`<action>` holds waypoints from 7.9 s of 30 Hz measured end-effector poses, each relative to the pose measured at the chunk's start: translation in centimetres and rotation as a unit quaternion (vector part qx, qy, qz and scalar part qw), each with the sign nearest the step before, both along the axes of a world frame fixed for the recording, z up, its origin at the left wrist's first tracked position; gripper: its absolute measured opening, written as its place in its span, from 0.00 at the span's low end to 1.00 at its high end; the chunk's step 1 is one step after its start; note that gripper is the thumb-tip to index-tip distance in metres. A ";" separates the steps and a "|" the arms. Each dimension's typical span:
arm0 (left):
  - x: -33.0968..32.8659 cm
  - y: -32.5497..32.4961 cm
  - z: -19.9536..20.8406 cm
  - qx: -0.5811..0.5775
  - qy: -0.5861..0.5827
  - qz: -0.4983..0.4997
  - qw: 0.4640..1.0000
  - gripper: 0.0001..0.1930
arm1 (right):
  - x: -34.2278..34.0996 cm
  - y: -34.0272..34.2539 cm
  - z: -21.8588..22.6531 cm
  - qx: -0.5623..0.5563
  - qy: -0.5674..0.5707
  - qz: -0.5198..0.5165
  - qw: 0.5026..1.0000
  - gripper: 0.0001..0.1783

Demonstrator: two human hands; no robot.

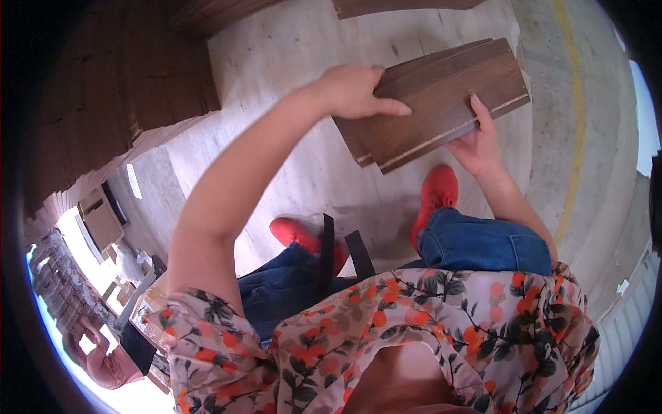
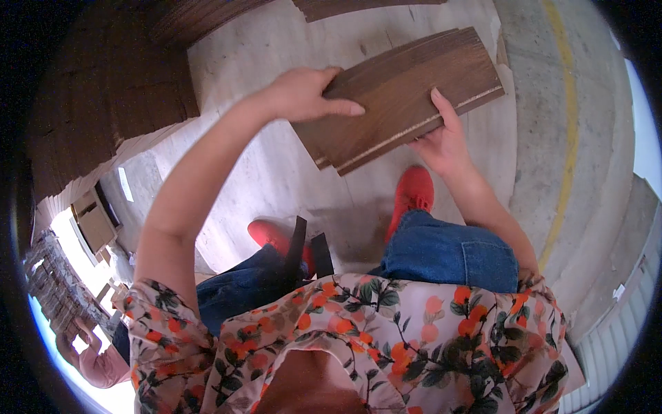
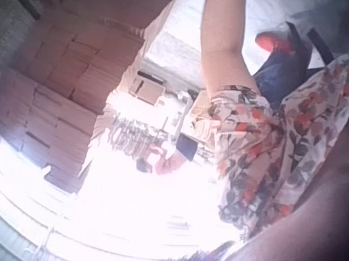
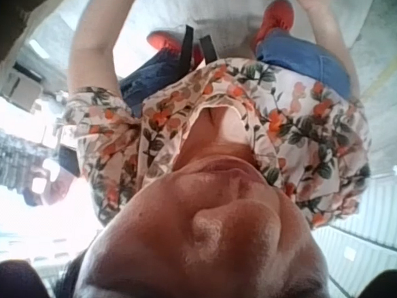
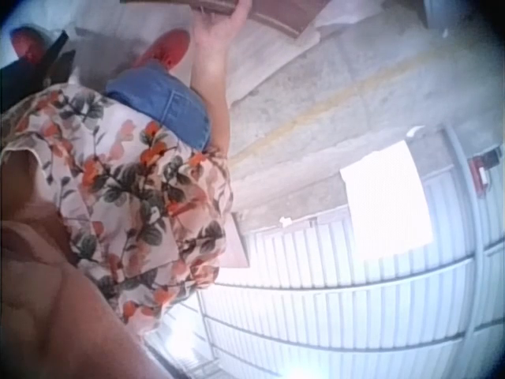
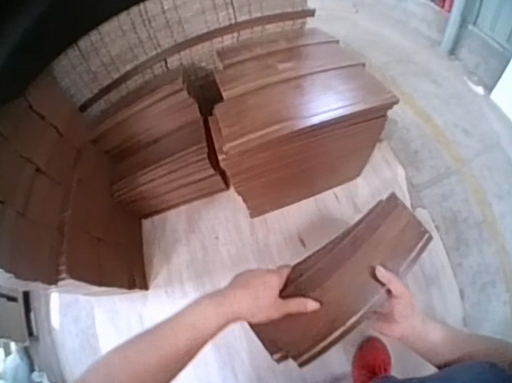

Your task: The person picks up wood panels from a stack, handles them one at a time, and places them onto another stack while occasionally shifting the position of the stacks.

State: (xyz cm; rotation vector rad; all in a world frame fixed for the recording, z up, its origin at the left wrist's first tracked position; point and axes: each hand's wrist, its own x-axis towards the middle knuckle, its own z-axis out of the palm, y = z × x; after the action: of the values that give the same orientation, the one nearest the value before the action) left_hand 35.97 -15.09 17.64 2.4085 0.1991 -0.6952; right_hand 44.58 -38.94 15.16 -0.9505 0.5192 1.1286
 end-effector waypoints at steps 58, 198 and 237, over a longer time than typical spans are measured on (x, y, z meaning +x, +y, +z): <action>-22.5 11.9 -4.9 -0.452 -0.297 0.486 0.686 0.55 | -11.2 25.1 0.0 0.088 -0.368 0.479 0.792 0.40; -4.2 7.1 -7.5 -0.175 0.014 0.223 0.959 0.40 | 4.3 -4.0 0.2 -0.238 -0.125 0.455 0.849 0.34; -7.7 -2.1 -3.2 -0.508 -0.056 0.418 0.751 0.31 | -0.5 4.7 -0.5 -0.011 -0.407 0.342 0.847 0.48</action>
State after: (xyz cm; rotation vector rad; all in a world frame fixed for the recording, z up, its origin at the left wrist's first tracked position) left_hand 28.32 -17.18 14.41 1.0925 0.6133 -0.1203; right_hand 44.06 -34.26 14.68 -1.5790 -0.5555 1.1904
